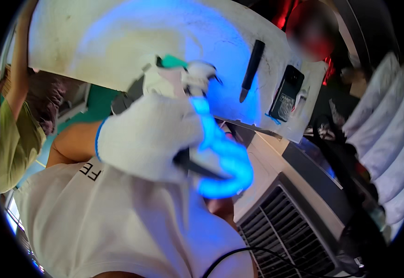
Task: The person uses a small black tool to scrape and clean the sole and sides of a white sneaker with black accents. They repeatedly rub the tool along the shoe's surface, rotate the shoe to access different areas, and place it on the workbench between passes.
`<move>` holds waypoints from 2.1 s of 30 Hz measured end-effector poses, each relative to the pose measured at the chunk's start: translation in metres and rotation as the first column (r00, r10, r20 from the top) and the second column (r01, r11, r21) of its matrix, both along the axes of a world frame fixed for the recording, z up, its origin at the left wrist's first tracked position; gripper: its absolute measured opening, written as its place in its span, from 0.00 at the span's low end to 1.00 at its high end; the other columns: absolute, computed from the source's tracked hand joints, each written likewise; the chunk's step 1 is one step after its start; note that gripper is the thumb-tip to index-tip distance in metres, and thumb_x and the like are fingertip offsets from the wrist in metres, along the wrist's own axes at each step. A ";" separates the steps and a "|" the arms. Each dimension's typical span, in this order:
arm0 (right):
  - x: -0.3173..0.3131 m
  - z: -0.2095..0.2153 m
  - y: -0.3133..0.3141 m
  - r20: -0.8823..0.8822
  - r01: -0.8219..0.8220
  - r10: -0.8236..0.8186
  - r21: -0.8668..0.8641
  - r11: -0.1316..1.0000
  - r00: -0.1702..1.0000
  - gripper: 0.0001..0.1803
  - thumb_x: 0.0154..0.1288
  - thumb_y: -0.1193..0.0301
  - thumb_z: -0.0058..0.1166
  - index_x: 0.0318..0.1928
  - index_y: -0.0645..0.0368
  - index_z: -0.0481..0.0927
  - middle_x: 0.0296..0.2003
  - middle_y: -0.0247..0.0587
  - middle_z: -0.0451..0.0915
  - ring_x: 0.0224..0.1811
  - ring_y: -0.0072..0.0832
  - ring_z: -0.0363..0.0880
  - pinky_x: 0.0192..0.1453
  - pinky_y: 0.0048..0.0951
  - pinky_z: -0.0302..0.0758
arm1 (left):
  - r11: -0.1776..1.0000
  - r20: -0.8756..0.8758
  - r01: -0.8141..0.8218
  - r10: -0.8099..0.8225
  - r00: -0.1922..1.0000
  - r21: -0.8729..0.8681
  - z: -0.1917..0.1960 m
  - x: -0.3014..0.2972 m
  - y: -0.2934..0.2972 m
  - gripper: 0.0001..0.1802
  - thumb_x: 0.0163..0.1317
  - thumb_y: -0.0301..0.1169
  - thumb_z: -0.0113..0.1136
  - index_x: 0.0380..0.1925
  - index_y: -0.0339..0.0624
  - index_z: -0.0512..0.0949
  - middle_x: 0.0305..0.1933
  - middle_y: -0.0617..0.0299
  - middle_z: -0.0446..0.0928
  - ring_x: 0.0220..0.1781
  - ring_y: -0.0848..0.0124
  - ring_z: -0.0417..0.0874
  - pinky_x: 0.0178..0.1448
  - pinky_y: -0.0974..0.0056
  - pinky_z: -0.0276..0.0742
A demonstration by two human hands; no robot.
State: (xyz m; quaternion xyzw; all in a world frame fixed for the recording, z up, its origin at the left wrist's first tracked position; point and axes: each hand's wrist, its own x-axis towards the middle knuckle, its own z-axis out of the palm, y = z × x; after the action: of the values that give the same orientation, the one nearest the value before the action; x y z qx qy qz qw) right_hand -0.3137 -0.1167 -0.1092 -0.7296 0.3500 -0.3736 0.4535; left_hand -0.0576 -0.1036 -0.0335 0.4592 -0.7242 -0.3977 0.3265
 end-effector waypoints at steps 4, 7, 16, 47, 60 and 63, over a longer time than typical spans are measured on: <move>0.013 -0.040 -0.029 0.062 -0.091 0.089 0.041 0.995 0.994 0.46 0.53 0.53 0.90 0.66 0.67 0.86 0.57 0.52 0.90 0.59 0.40 0.89 0.70 0.44 0.82 | 0.991 0.293 -0.044 0.079 0.953 -0.125 -0.023 -0.007 -0.023 0.24 0.53 0.40 0.81 0.43 0.45 0.77 0.45 0.53 0.78 0.43 0.47 0.88 0.43 0.45 0.83; 0.025 -0.035 -0.043 0.081 -0.131 0.137 -0.076 0.988 0.987 0.47 0.54 0.51 0.90 0.66 0.68 0.86 0.55 0.49 0.92 0.59 0.39 0.91 0.68 0.42 0.84 | 0.990 0.293 0.034 0.009 0.956 -0.140 -0.021 0.006 -0.028 0.27 0.49 0.40 0.85 0.44 0.46 0.79 0.47 0.54 0.79 0.42 0.50 0.87 0.43 0.48 0.81; 0.020 -0.050 -0.040 0.104 -0.125 0.118 0.071 0.990 0.988 0.41 0.51 0.67 0.91 0.66 0.67 0.87 0.60 0.47 0.91 0.59 0.32 0.90 0.67 0.37 0.85 | 0.977 0.735 -0.078 0.202 0.647 -0.200 -0.005 0.058 0.023 0.33 0.47 0.48 0.87 0.48 0.48 0.80 0.47 0.54 0.80 0.48 0.51 0.88 0.47 0.47 0.85; 0.078 0.045 -0.068 -0.492 -0.196 0.269 0.196 0.961 0.828 0.50 0.63 0.54 0.81 0.75 0.74 0.73 0.59 0.67 0.88 0.58 0.57 0.92 0.61 0.47 0.86 | 0.997 0.497 -0.055 0.019 0.867 0.058 -0.016 0.049 -0.031 0.33 0.44 0.38 0.82 0.51 0.42 0.80 0.52 0.52 0.82 0.49 0.49 0.89 0.49 0.46 0.86; 0.072 0.024 -0.022 -0.331 0.330 -0.395 -0.237 0.914 0.857 0.32 0.70 0.64 0.75 0.69 0.67 0.84 0.64 0.62 0.87 0.65 0.50 0.88 0.69 0.47 0.82 | 0.878 -0.616 -0.212 0.456 0.642 0.429 -0.099 0.164 -0.020 0.26 0.64 0.26 0.77 0.63 0.42 0.82 0.63 0.58 0.86 0.61 0.66 0.86 0.60 0.61 0.83; 0.053 -0.026 -0.024 -0.267 0.328 -0.386 -0.238 0.914 0.883 0.19 0.75 0.67 0.70 0.58 0.68 0.90 0.53 0.53 0.93 0.54 0.43 0.93 0.62 0.42 0.85 | 0.938 -0.138 -0.338 0.326 0.935 -0.076 -0.123 0.180 0.002 0.33 0.65 0.28 0.77 0.70 0.42 0.79 0.70 0.51 0.82 0.70 0.57 0.84 0.70 0.55 0.81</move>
State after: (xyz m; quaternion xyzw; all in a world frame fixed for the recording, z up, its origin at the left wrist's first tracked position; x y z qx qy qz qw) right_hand -0.2604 -0.1410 -0.1356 -0.7406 0.5087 -0.3634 0.2461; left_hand 0.1220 -0.1021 -0.1568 0.5327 -0.6333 -0.3283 0.4554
